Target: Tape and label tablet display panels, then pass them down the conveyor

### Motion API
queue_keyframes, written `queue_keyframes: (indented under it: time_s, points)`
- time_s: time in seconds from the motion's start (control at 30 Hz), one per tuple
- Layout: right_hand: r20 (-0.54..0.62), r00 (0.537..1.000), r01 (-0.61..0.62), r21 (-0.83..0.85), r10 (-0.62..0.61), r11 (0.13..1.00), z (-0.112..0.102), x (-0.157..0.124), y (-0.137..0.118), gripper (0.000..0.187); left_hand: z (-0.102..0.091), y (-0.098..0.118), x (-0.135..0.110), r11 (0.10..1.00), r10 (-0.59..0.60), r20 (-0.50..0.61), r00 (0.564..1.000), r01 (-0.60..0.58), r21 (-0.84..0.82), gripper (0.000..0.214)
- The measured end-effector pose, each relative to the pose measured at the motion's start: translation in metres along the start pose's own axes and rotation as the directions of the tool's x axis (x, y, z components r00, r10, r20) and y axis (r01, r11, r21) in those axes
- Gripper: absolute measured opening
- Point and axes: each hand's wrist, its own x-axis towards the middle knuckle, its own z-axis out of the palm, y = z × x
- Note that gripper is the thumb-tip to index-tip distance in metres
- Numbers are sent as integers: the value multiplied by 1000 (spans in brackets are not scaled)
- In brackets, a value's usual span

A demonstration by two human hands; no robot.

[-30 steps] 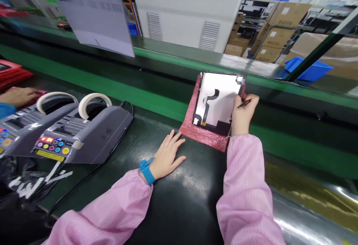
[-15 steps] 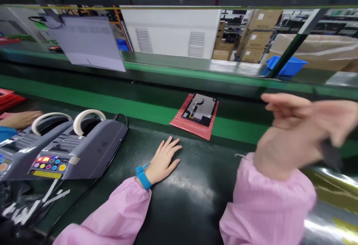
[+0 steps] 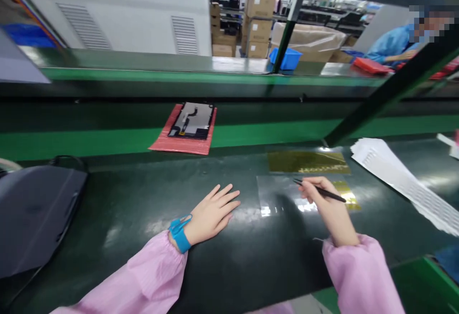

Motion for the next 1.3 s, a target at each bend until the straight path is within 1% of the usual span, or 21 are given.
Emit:
queue_keyframes:
  time_s: [0.03,0.07,0.13,0.2,0.23,0.3,0.33,0.43,0.5,0.53,0.57,0.63,0.67,0.73,0.77,0.83,0.9,0.97,1.03,1.1,1.3]
  points:
    - [29,999,-38,-24,38,999,-3,-2,14,46,4,6,9,1000,29,7,1000,-29,-9,38]
    - [35,997,-68,-44,69,997,-6,-5,27,45,8,11,17,998,55,11,998,-55,-15,39]
    - [-7,996,-85,-124,85,989,-15,-10,50,41,17,21,33,994,108,21,994,-108,-18,41]
    - [-49,999,-26,-276,13,961,-23,-16,67,37,24,30,46,987,158,25,987,-158,-10,46]
    - [-41,998,20,-363,-37,932,-25,-19,73,34,26,34,51,983,184,22,983,-184,-2,48]
    - [8,993,108,-497,-120,861,-22,-28,79,28,29,41,57,971,238,7,971,-238,21,50]
    - [33,989,141,-534,-146,833,-17,-34,79,25,29,43,58,964,264,-3,964,-264,33,50]
    - [107,976,218,-570,-192,792,9,-54,67,20,24,47,56,954,296,-19,955,-294,62,48]
    - [162,966,258,-548,-202,796,30,-67,52,19,18,48,52,960,274,-24,962,-271,74,49]
    - [190,961,272,-517,-202,811,39,-73,44,19,16,50,50,963,260,-27,965,-257,79,50]
    - [218,954,286,-468,-205,836,47,-78,36,21,13,51,48,965,250,-29,968,-247,84,51]
    - [273,940,287,-303,-206,909,56,-84,24,25,11,56,42,971,226,-35,974,-222,93,52]
    - [283,940,252,-197,-191,947,58,-85,20,27,12,59,39,975,203,-39,978,-199,97,53]
    - [231,967,107,16,-108,994,56,-79,20,30,16,63,33,986,137,-41,990,-132,99,57]
    - [180,983,20,106,-39,994,53,-73,23,34,18,65,31,991,101,-39,994,-97,96,59]
    - [74,993,-110,218,96,970,44,-54,33,43,24,65,28,995,49,-16,999,-47,84,64]
    - [6,987,-160,231,163,960,35,-34,44,44,27,64,27,997,34,23,999,-36,70,65]
    - [-21,984,-170,200,178,965,27,-16,52,42,28,62,28,997,35,55,998,-38,61,63]
    - [-23,984,-168,174,175,970,23,-6,57,44,27,62,29,998,33,63,997,-37,58,61]
    - [-9,985,-171,149,175,974,22,-4,59,45,26,62,30,998,30,60,998,-34,54,61]
    - [5,981,-193,61,193,979,20,-11,62,46,26,63,29,998,30,56,998,-33,45,60]
